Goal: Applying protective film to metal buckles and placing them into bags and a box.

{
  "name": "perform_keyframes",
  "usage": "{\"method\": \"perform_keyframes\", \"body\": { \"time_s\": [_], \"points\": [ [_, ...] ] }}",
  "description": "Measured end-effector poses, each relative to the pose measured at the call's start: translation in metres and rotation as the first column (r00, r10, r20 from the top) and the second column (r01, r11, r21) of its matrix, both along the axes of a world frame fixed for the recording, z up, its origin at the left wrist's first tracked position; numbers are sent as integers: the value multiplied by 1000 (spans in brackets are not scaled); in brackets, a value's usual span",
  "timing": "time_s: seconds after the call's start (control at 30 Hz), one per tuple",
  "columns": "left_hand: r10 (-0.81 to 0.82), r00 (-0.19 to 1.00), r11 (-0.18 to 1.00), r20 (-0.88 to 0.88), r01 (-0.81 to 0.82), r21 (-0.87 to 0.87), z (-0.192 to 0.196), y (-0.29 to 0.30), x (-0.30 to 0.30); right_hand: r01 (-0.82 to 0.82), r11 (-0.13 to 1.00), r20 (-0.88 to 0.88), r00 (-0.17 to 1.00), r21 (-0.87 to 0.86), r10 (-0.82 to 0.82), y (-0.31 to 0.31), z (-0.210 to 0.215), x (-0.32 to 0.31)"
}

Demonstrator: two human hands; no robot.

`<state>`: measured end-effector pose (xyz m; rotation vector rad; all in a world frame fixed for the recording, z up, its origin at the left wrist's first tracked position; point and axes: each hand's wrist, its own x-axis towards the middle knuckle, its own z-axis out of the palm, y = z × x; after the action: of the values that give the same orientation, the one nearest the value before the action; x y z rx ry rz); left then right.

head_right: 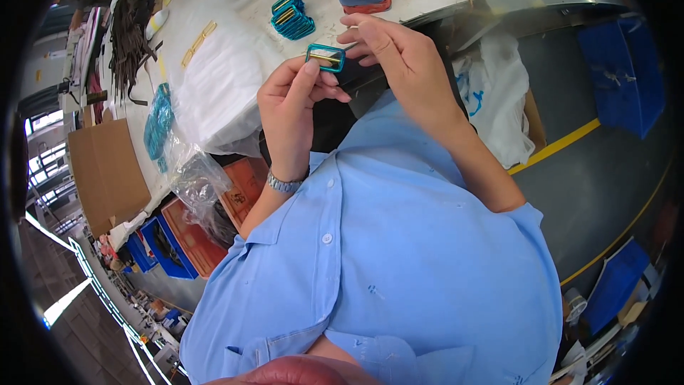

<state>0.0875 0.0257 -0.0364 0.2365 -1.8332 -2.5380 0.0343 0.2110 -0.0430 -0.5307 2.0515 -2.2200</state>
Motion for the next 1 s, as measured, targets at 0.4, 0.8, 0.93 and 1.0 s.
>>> {"method": "perform_keyframes", "body": {
  "time_s": [0.4, 0.8, 0.93, 1.0],
  "points": [
    [-207, 908, 583, -363, -184, -792, 19, -14, -3, -127, 977, 203, 975, 169, 91, 0, 5, 0],
    [-517, 780, 253, -353, -255, -933, 38, -47, -26, -256, 966, 337, 912, 23, 233, -11, -2, -12],
    [-331, 820, 236, -467, -407, -882, 31, -63, -50, -208, 960, 381, 885, -186, 266, -14, -6, -20],
    [-302, 828, 208, -472, -426, -881, 25, -73, -67, -202, 961, 393, 882, -187, 262, -11, -9, -22]
  ]
}}
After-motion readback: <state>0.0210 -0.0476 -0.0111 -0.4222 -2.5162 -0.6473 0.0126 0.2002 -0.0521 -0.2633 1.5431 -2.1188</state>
